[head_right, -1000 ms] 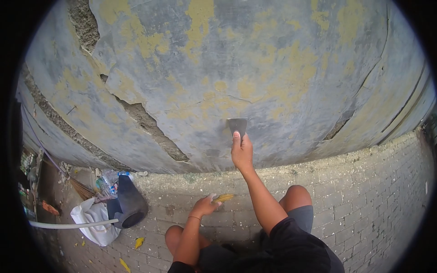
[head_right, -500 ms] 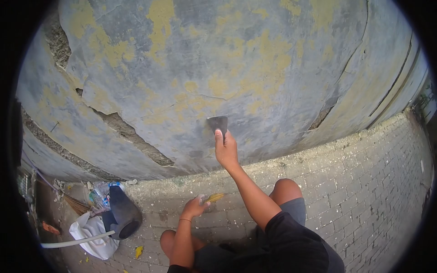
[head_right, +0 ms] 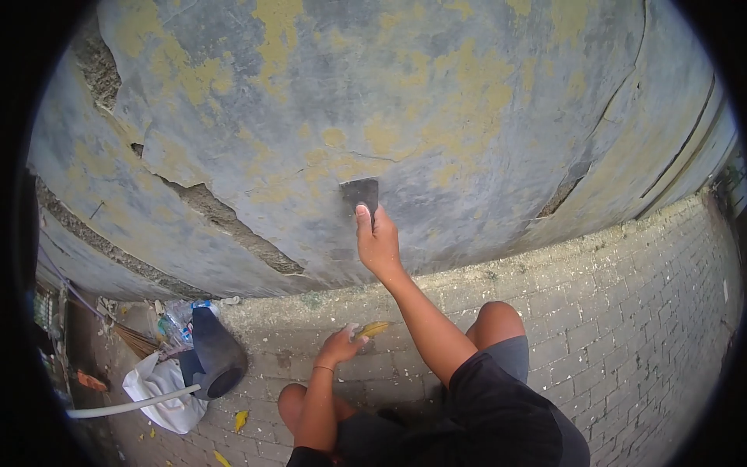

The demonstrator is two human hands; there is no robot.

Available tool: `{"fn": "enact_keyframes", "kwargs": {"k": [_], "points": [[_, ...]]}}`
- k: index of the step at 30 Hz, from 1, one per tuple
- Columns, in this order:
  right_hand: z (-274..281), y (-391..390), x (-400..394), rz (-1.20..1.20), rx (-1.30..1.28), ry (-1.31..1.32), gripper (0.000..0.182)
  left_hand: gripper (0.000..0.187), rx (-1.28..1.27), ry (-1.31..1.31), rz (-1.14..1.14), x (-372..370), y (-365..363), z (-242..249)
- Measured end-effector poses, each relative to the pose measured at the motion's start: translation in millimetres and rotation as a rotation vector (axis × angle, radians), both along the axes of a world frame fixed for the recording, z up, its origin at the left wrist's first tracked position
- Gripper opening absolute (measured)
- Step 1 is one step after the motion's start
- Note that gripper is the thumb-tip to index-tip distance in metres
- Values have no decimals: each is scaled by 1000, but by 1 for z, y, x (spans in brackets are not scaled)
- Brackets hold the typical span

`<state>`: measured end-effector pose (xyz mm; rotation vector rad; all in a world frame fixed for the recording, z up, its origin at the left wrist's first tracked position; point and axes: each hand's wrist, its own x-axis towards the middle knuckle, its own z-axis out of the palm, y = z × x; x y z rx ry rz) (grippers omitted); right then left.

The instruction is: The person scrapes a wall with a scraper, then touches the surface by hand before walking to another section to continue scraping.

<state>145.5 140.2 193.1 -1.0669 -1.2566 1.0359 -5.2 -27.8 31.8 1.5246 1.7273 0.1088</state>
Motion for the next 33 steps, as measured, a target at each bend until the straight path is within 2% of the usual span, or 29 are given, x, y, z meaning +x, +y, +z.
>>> {"fn": "enact_keyframes", "kwargs": {"k": [2,5,9,12,14,16,18,21,26,31,33], "points": [[-26,0,8,-31,18,-29,35,67,33,1,4,-5,-1,-13],[-35,-1,11,-68,14,-59,34,66,20,38,7,-7,-2,-7],[-2,-1,2,1,-36,-14,34,67,-14,-5,12,-2,-2,3],[-16,0,3,-81,63,-84,33,66,-8,7,20,-4,-2,-2],[-46,-6,13,-83,21,-27,31,65,11,22,8,-6,-4,-2],[-48,-2,12,-84,-16,28,30,65,21,29,14,-8,-1,1],[-52,0,12,-92,52,-37,30,65,5,28,15,-5,-2,3],[-20,-5,3,-79,-2,-63,34,64,9,29,-3,1,-2,11],[-63,-6,17,-112,4,-87,35,62,104,21,-17,-7,-6,-7],[-37,-2,4,-72,-65,-45,34,62,33,19,-14,-1,-3,-1],[-50,-1,8,-99,-21,-86,34,61,53,8,-9,-3,-2,1]]}}
